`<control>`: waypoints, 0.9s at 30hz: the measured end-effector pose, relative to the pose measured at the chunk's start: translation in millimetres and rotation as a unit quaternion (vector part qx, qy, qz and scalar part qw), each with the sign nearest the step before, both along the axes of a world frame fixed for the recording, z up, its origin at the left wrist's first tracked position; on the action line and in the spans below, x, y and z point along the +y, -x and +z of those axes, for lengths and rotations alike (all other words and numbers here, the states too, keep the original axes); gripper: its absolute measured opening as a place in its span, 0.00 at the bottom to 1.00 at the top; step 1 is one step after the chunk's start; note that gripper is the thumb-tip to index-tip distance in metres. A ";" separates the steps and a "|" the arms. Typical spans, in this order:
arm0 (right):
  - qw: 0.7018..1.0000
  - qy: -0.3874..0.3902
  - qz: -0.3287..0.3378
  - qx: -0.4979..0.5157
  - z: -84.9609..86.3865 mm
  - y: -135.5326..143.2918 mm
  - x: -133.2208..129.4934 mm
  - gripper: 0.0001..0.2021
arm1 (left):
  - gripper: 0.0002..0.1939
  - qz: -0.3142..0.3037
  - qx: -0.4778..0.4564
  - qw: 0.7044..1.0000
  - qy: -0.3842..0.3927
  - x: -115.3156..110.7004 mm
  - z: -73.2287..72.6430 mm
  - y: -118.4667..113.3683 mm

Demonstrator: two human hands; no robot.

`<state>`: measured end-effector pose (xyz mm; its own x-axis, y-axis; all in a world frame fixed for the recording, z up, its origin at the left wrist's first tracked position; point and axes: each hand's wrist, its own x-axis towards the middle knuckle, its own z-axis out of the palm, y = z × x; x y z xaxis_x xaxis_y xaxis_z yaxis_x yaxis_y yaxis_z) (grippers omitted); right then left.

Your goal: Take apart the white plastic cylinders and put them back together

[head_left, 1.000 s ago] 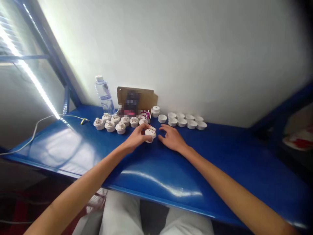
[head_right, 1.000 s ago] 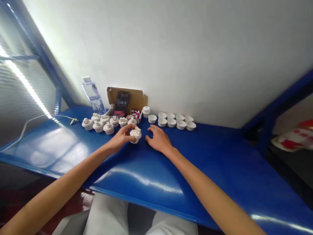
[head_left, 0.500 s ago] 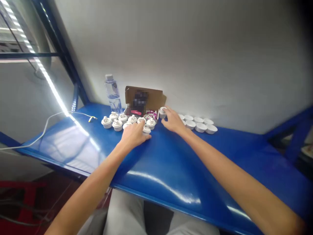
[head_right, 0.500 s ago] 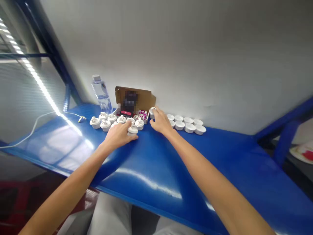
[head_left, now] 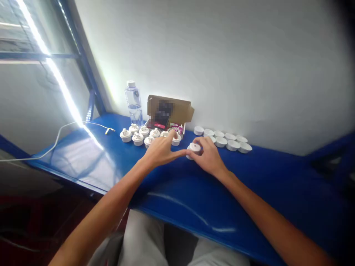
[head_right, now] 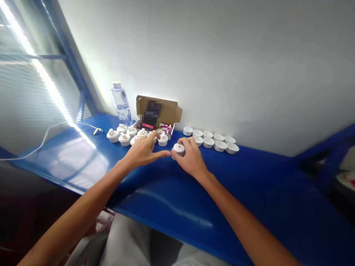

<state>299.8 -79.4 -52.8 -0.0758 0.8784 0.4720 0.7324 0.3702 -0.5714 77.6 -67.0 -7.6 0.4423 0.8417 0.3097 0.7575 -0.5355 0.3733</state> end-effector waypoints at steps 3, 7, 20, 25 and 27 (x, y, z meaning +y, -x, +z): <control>0.979 0.102 0.028 0.172 -1.9 0.6 -29.9 0.17 | 0.30 -0.156 -0.029 0.987 0.017 -6.7 -10.0 -11.8; 0.911 0.187 0.058 0.362 -5.4 2.8 -42.6 0.21 | 0.24 -0.234 -0.059 0.969 0.052 -10.9 -25.1 -22.4; 0.860 0.339 0.085 0.372 11.2 0.7 -46.2 0.28 | 0.18 -0.168 -0.106 0.980 0.019 -20.6 -26.5 -35.4; 0.986 0.025 0.128 0.099 10.6 1.7 -50.7 0.18 | 0.22 -0.020 -0.263 0.962 0.069 -7.5 -24.8 -31.5; 0.995 -0.047 0.087 0.023 8.6 -3.7 -48.3 0.19 | 0.23 0.021 -0.315 0.942 0.112 -2.4 -25.2 -29.9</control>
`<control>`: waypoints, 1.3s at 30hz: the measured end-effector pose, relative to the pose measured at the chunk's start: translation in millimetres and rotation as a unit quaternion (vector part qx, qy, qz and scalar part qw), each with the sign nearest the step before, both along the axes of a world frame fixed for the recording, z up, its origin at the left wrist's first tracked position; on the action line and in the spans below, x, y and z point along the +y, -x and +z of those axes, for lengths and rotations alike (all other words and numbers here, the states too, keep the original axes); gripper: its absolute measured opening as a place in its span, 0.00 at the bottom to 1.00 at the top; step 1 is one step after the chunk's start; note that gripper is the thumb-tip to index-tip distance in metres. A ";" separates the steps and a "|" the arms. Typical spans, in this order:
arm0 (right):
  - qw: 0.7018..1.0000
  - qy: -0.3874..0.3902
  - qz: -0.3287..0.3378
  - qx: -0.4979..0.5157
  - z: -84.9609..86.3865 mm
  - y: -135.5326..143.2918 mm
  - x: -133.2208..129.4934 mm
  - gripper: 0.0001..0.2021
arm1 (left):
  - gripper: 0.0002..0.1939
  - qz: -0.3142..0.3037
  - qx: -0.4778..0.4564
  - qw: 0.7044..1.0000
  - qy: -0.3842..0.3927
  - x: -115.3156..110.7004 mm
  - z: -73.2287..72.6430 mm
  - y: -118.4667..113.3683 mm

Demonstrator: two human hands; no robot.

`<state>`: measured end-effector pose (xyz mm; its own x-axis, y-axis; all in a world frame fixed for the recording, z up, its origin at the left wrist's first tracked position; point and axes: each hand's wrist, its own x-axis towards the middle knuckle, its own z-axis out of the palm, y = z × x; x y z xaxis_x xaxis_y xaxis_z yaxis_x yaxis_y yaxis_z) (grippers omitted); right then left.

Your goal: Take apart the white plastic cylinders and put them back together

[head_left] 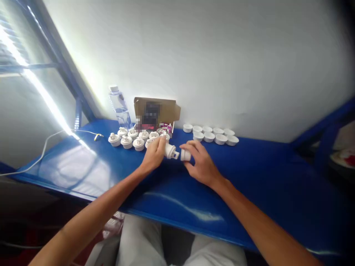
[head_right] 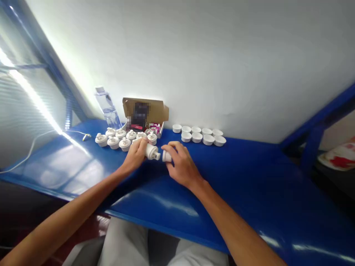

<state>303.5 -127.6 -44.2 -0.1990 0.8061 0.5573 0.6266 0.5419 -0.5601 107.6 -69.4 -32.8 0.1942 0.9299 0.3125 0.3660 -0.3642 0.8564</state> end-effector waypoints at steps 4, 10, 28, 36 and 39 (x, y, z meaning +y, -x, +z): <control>0.993 0.032 -0.110 0.018 -10.0 -12.3 11.1 0.17 | 0.20 -0.043 -0.106 0.988 0.107 2.3 3.2 0.1; 0.981 0.157 -0.105 0.042 -28.0 -22.6 25.7 0.16 | 0.21 -0.215 -0.199 0.929 0.227 -3.9 14.9 4.6; 0.986 0.142 -0.073 -0.052 -20.0 -16.3 16.7 0.09 | 0.20 -0.257 -0.122 0.928 0.242 -3.7 19.4 10.5; 0.987 0.136 -0.063 -0.057 -29.5 -18.8 21.5 0.18 | 0.20 -0.260 -0.097 0.932 0.234 -6.1 20.6 9.1; 0.986 0.147 -0.052 -0.066 -31.4 -18.9 21.2 0.18 | 0.19 -0.262 -0.084 0.935 0.226 -6.5 20.9 8.8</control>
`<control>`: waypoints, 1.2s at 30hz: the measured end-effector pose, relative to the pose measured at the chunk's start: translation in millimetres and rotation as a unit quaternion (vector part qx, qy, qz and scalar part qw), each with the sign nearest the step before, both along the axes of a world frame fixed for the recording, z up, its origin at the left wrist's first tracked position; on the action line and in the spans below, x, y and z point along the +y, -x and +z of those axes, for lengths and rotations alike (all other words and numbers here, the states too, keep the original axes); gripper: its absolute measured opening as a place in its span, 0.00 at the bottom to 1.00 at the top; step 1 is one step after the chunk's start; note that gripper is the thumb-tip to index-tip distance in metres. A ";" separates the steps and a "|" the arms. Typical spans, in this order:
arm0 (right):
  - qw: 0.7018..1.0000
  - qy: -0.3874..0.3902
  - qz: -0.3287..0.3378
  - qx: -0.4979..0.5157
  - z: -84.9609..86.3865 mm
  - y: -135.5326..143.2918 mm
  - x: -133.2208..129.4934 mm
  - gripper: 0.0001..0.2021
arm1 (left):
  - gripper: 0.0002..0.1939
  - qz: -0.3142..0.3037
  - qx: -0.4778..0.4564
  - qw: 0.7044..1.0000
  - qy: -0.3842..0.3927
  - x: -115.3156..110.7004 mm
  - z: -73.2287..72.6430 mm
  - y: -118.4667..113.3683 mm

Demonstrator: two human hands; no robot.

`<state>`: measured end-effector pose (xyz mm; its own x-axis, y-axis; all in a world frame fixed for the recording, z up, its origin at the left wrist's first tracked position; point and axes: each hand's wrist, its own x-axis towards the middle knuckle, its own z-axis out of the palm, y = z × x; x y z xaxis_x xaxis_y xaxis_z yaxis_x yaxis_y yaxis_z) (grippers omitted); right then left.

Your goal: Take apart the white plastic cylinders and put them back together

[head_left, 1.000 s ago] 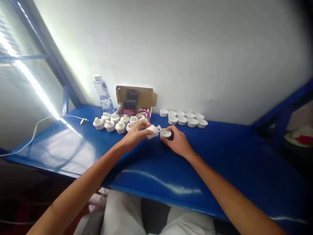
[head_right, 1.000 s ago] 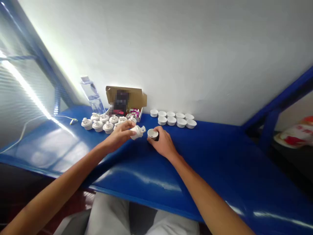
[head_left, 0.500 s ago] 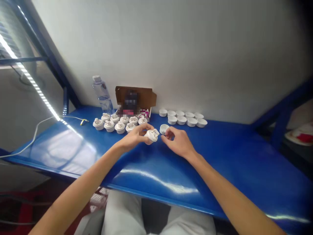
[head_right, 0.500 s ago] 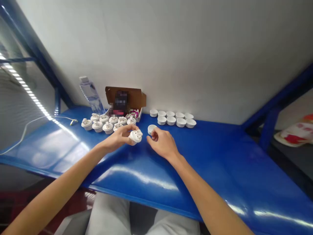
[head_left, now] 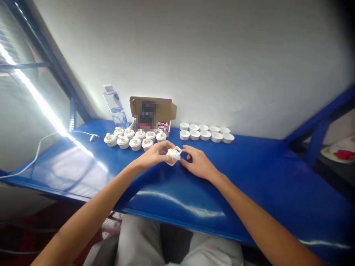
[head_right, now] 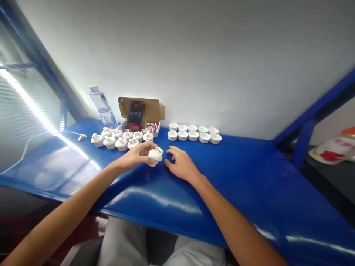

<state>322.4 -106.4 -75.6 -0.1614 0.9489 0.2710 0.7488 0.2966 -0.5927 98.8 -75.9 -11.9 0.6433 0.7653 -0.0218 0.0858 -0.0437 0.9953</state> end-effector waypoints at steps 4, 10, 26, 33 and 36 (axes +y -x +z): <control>1.000 0.005 0.000 0.013 -2.6 1.8 1.1 0.24 | 0.18 0.006 0.024 0.999 -0.026 1.0 -4.4 -1.7; 0.999 0.009 -0.020 0.037 0.2 -1.8 20.0 0.33 | 0.21 0.013 0.137 0.981 -0.136 3.9 -13.1 -3.0; 0.999 -0.022 0.017 0.015 1.9 -8.5 19.6 0.15 | 0.22 0.147 0.353 0.856 -0.348 20.2 -16.5 10.7; 0.999 -0.016 0.021 0.017 -1.2 -9.4 19.4 0.16 | 0.22 0.216 0.464 0.778 -0.366 19.1 -14.0 11.9; 1.000 -0.020 0.018 0.015 -2.1 -9.4 18.4 0.16 | 0.22 0.230 0.490 0.762 -0.356 17.8 -13.0 11.2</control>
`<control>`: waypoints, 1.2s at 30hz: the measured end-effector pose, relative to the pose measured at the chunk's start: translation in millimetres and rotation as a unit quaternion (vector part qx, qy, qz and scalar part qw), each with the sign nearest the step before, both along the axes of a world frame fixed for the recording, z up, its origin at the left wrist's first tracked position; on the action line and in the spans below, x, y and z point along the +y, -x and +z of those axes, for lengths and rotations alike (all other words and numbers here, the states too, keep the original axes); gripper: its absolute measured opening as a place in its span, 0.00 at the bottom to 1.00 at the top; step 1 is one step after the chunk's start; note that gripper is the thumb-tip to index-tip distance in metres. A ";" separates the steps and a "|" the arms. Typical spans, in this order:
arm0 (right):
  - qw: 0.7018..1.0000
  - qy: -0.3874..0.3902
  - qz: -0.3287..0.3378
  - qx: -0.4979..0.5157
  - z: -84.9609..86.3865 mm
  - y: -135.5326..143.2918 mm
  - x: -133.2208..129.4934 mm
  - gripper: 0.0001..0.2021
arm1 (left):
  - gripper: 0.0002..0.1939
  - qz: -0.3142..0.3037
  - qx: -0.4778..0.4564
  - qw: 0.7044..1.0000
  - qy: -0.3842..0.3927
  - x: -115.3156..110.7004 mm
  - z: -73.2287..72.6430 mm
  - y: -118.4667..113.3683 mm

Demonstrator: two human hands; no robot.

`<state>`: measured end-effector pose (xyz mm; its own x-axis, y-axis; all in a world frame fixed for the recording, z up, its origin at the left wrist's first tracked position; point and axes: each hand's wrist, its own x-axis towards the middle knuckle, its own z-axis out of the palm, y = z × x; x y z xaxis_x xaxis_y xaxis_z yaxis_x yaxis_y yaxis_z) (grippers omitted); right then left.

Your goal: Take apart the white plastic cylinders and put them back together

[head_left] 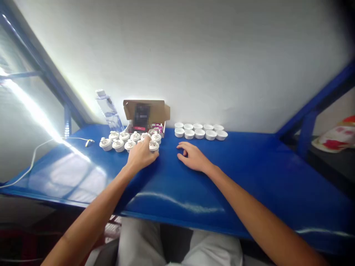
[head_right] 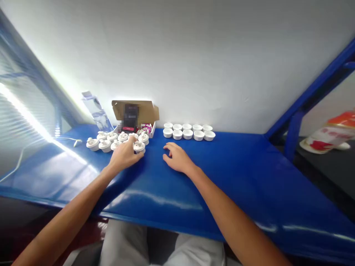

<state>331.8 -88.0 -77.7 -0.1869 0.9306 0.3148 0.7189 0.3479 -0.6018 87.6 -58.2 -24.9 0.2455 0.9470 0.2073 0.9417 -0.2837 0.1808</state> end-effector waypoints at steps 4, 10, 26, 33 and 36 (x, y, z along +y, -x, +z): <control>1.000 -0.001 -0.005 -0.008 -1.1 0.8 -2.0 0.16 | 0.24 -0.007 -0.019 1.000 -0.006 0.1 -1.3 0.2; 1.000 -0.002 0.002 -0.017 -2.0 1.8 -3.6 0.17 | 0.26 -0.034 -0.083 0.996 -0.010 -0.8 -2.8 -1.8; 1.000 0.003 0.010 -0.026 -1.0 1.8 -7.3 0.18 | 0.21 -0.105 -0.245 0.960 0.090 7.0 1.7 6.4; 0.999 0.002 0.014 -0.031 -3.3 1.7 -6.7 0.18 | 0.12 -0.066 -0.231 0.969 0.050 9.7 2.8 7.6; 1.000 0.000 0.013 -0.029 -4.5 1.9 -6.6 0.18 | 0.13 -0.061 -0.245 0.967 0.043 8.2 4.6 7.4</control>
<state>329.9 -94.7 -82.2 -0.2289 0.9252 0.3028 0.7430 0.3670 -0.5597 80.2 -50.0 -20.3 0.2483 0.9360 0.2494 0.6979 -0.3514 0.6241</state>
